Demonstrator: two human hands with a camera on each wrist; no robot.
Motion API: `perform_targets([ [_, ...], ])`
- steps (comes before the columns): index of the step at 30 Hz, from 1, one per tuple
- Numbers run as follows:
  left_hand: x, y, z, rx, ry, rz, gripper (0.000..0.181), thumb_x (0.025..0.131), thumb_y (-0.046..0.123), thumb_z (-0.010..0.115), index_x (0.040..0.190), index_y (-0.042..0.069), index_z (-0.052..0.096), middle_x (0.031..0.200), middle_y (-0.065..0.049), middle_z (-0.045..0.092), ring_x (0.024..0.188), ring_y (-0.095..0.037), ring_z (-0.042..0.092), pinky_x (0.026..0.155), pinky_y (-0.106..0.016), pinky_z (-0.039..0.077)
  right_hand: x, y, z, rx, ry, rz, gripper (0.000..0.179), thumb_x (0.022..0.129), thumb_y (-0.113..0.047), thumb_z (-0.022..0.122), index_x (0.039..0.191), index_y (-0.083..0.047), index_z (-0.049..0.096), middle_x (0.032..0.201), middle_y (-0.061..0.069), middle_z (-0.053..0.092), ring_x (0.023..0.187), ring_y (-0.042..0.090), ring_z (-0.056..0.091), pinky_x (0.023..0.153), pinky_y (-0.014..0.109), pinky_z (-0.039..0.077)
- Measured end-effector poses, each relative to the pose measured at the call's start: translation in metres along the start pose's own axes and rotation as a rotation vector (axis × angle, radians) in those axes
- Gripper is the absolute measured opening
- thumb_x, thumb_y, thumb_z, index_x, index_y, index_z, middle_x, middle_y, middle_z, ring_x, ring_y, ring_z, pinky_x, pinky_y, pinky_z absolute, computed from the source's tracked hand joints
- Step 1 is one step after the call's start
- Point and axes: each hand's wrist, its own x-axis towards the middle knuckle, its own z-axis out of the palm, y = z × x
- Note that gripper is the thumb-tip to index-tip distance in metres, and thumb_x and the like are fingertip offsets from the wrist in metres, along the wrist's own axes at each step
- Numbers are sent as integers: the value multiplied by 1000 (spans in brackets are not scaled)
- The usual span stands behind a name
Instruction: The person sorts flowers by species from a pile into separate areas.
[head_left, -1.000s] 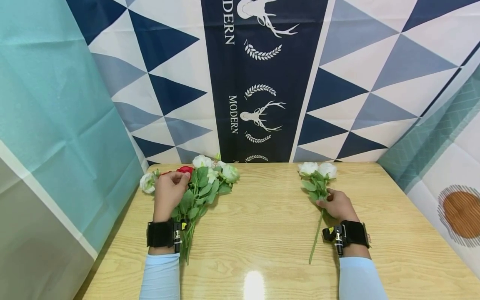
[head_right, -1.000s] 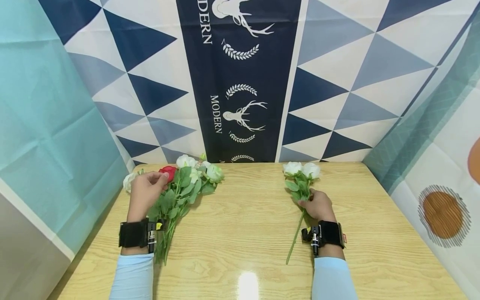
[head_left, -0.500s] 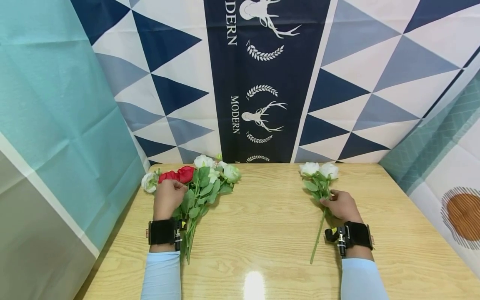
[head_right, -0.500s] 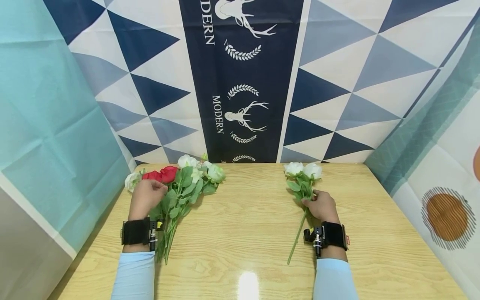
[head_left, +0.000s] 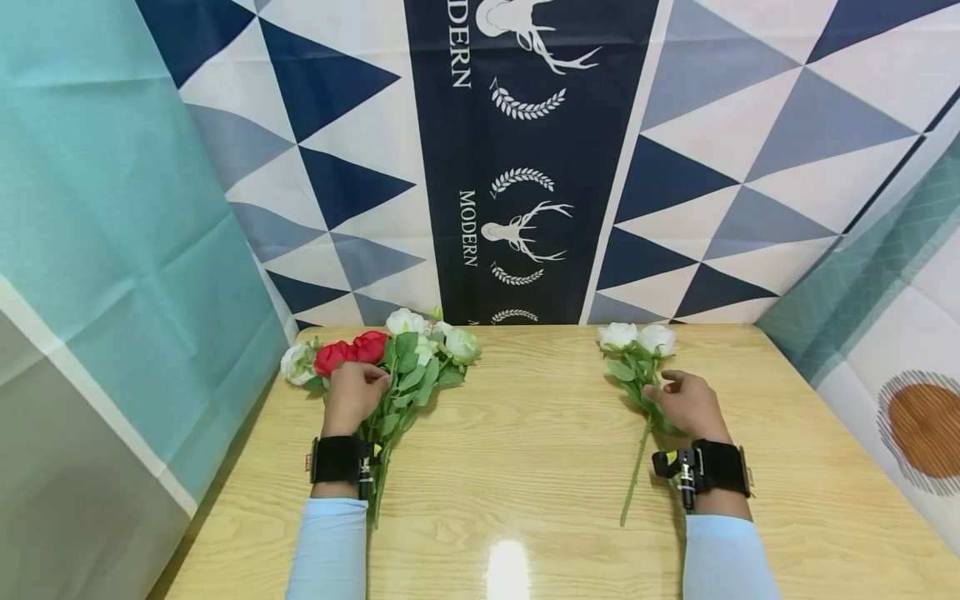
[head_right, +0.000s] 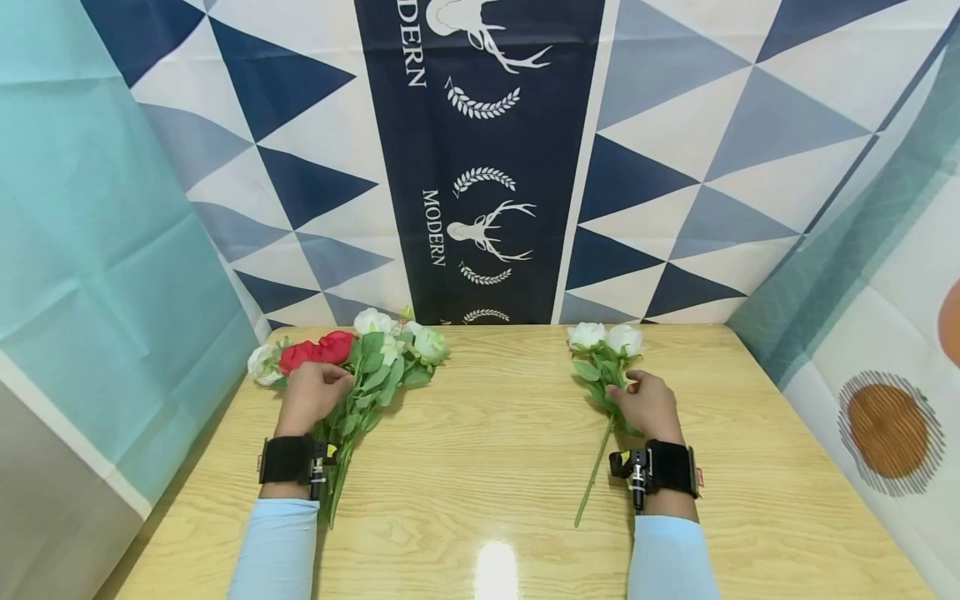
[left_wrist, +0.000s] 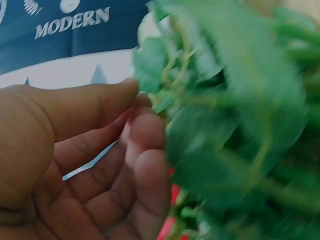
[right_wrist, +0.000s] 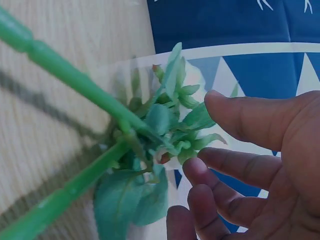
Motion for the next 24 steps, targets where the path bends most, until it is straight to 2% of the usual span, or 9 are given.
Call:
perform_targets([
  [6, 1, 2, 18, 34, 69, -12, 17, 94, 16, 68, 101, 1, 74, 83, -11, 69, 69, -24, 62, 62, -38, 50, -3, -9, -5, 20, 21, 11, 66, 101, -35, 54, 145, 10, 33, 123, 34, 49, 104, 44, 53, 73, 42, 47],
  [10, 2, 0, 24, 65, 73, -28, 18, 93, 16, 68, 97, 0, 74, 80, -12, 70, 63, -22, 62, 56, -35, 49, -4, -12, -7, 17, 31, -10, 65, 101, -36, 53, 144, 9, 35, 124, 34, 49, 105, 44, 53, 74, 43, 48],
  [17, 3, -4, 27, 68, 75, -39, 17, 93, 17, 68, 90, 2, 76, 75, -11, 69, 57, -20, 59, 51, -32, 44, -6, -17, -8, 31, 20, -26, 63, 102, -35, 53, 143, 10, 37, 124, 35, 48, 105, 45, 53, 75, 45, 47],
  [24, 5, -4, 27, 39, 93, -32, 15, 93, 15, 68, 89, 2, 75, 73, -10, 68, 54, -19, 56, 50, -30, 40, -7, -21, -10, 29, 21, -22, 63, 102, -37, 52, 142, 10, 38, 123, 34, 49, 104, 43, 53, 74, 44, 47],
])
